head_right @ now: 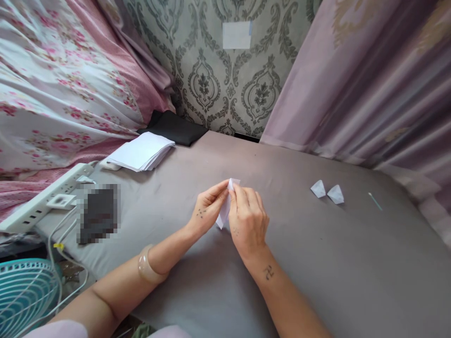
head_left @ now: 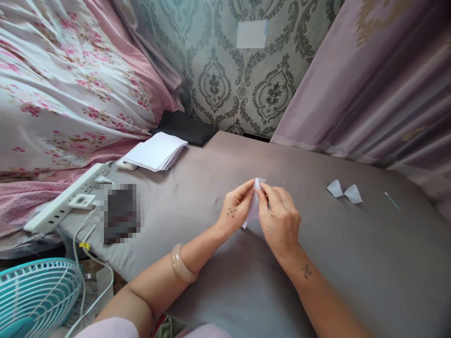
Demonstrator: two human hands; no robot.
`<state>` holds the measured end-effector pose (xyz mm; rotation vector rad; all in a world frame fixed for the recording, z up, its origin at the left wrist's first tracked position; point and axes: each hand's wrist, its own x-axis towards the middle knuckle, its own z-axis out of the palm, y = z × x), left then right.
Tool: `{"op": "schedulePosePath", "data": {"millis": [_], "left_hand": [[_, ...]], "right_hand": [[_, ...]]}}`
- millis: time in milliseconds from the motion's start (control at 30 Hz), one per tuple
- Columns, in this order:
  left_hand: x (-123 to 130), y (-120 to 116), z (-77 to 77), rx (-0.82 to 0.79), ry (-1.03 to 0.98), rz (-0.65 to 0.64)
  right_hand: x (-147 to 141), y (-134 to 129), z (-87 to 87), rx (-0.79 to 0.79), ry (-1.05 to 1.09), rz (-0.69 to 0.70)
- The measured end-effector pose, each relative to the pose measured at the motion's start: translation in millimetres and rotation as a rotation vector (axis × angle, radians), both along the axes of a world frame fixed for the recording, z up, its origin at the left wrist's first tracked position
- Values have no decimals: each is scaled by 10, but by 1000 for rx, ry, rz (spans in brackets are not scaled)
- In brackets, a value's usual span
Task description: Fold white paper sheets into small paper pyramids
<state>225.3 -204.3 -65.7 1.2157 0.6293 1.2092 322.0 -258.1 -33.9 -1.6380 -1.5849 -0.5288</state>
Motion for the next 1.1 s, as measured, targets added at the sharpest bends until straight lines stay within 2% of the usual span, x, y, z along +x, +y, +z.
{"op": "schedulePosePath", "data": {"millis": [200, 500, 700, 1100], "left_hand": [[-10, -14, 32, 36, 15, 5], [-15, -15, 16, 71, 45, 3], [-7, -20, 25, 72, 45, -7], [-2, -103, 81, 113, 41, -71]], "right_hand": [[-29, -12, -1, -43, -4, -24], [0, 6, 42, -75, 280, 106], [-5, 10, 44, -69, 380, 129], [5, 26, 99, -34, 459, 106]]}}
